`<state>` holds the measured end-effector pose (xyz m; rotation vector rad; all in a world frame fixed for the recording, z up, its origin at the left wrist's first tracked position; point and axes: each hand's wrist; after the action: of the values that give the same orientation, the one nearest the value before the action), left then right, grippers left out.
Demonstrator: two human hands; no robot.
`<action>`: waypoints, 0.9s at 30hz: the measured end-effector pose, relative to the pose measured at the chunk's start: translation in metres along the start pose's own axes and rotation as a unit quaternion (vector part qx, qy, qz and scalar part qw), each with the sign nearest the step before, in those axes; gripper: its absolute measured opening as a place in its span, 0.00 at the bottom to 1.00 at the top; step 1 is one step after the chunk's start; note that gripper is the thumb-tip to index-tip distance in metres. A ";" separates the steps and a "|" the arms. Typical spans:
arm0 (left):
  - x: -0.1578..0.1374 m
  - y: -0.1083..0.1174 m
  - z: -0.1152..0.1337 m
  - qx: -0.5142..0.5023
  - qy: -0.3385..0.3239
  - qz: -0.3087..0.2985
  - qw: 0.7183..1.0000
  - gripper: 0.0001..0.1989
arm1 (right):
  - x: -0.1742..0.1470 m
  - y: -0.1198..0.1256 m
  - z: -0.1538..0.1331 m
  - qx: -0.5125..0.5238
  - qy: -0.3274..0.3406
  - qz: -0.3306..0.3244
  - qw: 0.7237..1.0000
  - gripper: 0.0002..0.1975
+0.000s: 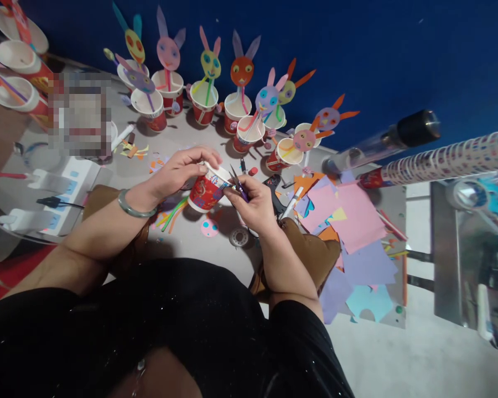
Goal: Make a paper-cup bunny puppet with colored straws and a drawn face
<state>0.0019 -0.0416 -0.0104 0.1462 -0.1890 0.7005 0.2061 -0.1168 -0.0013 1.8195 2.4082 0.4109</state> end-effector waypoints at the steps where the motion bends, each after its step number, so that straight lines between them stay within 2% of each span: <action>1: 0.000 -0.001 -0.004 0.007 -0.004 0.012 1.000 0.11 | 0.001 0.000 0.000 -0.022 0.009 0.018 1.000 0.10; 4: -0.001 -0.003 -0.013 0.093 -0.021 0.060 0.994 0.23 | 0.001 -0.001 0.004 -0.099 0.029 0.077 0.992 0.09; 8: -0.004 -0.010 -0.018 0.266 -0.057 0.077 0.959 0.35 | 0.000 -0.001 0.011 -0.171 0.041 0.120 0.977 0.08; 12: -0.006 -0.020 -0.023 0.353 -0.072 0.056 0.931 0.40 | -0.001 -0.003 0.012 -0.181 0.064 0.117 0.974 0.06; 16: -0.006 -0.024 -0.031 0.367 -0.047 0.049 0.928 0.41 | -0.003 -0.006 0.009 -0.158 0.062 0.087 0.982 0.08; 19: -0.004 -0.023 -0.033 0.325 -0.041 0.044 0.944 0.41 | -0.006 -0.009 0.008 -0.134 0.062 0.051 0.988 0.10; 21: -0.002 -0.023 -0.032 0.256 -0.033 0.055 0.964 0.41 | -0.007 -0.010 0.007 -0.117 0.063 0.052 0.990 0.14; 24: 0.000 -0.024 -0.028 0.092 0.004 0.073 0.993 0.38 | -0.007 -0.007 0.007 -0.087 0.073 0.089 0.990 0.19; 27: 0.002 -0.024 -0.022 -0.081 0.044 0.053 0.994 0.37 | -0.005 0.000 0.009 -0.057 0.080 0.112 0.989 0.19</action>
<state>0.0216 -0.0539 -0.0331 -0.0508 -0.1706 0.7929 0.2092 -0.1204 -0.0103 2.0846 2.2268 0.7256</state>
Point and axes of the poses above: each hand's wrist, its own x-axis towards the middle knuckle, its own y-axis out of the back of the hand, z = x × y, and after that the axes turned 15 degrees about -z, right-handed
